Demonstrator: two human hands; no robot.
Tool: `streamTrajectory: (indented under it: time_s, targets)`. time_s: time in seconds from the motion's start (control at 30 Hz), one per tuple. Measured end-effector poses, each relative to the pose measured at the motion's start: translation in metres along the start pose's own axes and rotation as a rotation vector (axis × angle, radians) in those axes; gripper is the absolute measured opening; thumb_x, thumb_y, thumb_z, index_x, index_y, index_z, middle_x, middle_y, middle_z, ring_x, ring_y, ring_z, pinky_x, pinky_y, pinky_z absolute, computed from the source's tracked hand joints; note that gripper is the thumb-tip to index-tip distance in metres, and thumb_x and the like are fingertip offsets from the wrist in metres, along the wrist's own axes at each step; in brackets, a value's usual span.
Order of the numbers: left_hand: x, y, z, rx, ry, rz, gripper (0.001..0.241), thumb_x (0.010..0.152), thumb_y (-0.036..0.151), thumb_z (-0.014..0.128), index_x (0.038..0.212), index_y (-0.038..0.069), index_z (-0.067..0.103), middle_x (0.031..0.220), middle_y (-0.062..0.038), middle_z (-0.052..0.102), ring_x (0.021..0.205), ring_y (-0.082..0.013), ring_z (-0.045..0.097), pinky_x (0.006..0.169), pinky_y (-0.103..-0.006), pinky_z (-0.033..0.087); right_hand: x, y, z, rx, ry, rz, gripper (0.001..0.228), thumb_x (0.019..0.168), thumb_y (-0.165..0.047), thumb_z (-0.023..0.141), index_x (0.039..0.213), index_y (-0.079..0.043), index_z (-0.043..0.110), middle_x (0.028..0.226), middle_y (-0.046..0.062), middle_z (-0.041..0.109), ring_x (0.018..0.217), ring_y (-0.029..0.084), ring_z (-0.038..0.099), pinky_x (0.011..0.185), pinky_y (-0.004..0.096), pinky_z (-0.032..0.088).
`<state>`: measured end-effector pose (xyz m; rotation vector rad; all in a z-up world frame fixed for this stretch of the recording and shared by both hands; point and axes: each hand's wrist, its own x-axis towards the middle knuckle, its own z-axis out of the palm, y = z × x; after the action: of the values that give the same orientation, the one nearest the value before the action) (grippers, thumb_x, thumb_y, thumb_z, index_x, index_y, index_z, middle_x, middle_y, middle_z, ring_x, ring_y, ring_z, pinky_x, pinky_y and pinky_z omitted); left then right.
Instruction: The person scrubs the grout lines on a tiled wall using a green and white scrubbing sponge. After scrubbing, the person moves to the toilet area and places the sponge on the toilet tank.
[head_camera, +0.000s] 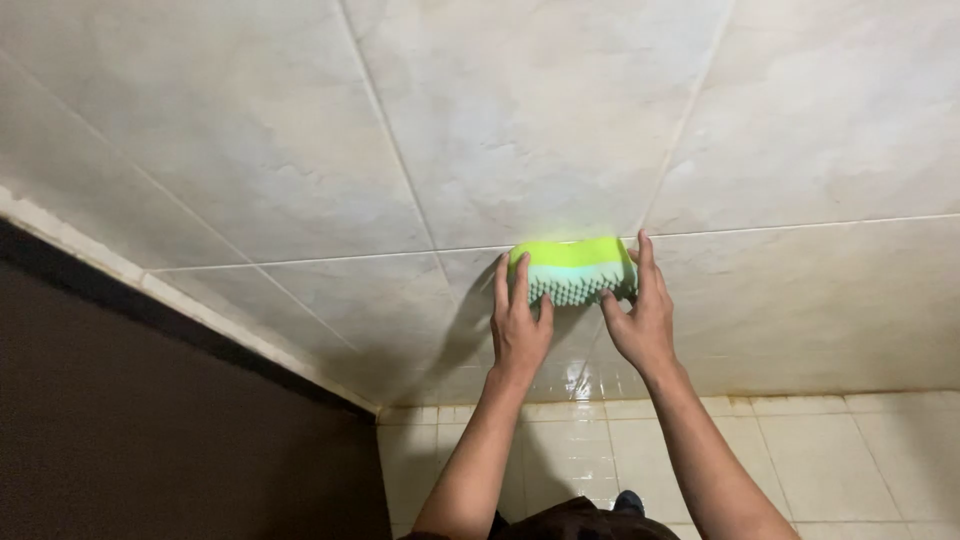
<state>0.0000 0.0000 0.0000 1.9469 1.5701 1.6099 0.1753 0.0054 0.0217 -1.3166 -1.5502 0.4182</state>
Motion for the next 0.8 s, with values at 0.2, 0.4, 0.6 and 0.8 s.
streamTrajectory:
  time_s: [0.2,0.4,0.6,0.8]
  targets:
    - [0.000,0.022,0.036,-0.027,-0.024,0.041,0.067,0.088,0.003,0.072,0.150,0.005,0.047,0.158,-0.027,0.039,0.139,-0.0464,0.051,0.108,-0.0458,0.051,0.000,0.016,-0.038,-0.055,0.063,-0.122,0.093,0.082,0.003,0.071,0.164,-0.008,0.028,0.144,0.026,0.055,0.129,0.040,0.059,0.102,0.045,0.052]
    - [0.001,0.045,0.064,-0.018,-0.009,0.045,0.064,0.088,0.004,0.074,0.148,0.005,0.052,0.154,-0.025,0.043,0.136,-0.0447,0.054,0.108,-0.0464,0.051,0.005,0.033,-0.071,-0.024,0.070,-0.065,0.088,0.085,0.003,0.069,0.162,-0.009,0.029,0.150,0.025,0.050,0.128,0.037,0.060,0.097,0.042,0.056]
    - [-0.005,0.062,0.091,0.014,0.024,0.092,0.068,0.092,0.003,0.071,0.154,0.006,0.045,0.163,-0.027,0.033,0.145,-0.0482,0.046,0.114,-0.0500,0.047,0.009,0.047,-0.098,0.027,0.078,-0.057,0.084,0.087,0.007,0.066,0.161,-0.010,0.032,0.149,0.023,0.053,0.130,0.037,0.060,0.094,0.039,0.060]
    - [-0.002,0.104,0.094,0.242,-0.197,0.153,0.083,0.082,0.008,0.076,0.154,0.027,0.039,0.164,-0.031,0.007,0.148,-0.0585,0.022,0.108,-0.0583,0.044,0.017,0.067,-0.112,0.013,0.090,-0.080,0.082,0.088,0.007,0.067,0.161,-0.012,0.035,0.150,0.020,0.052,0.132,0.036,0.060,0.094,0.038,0.063]
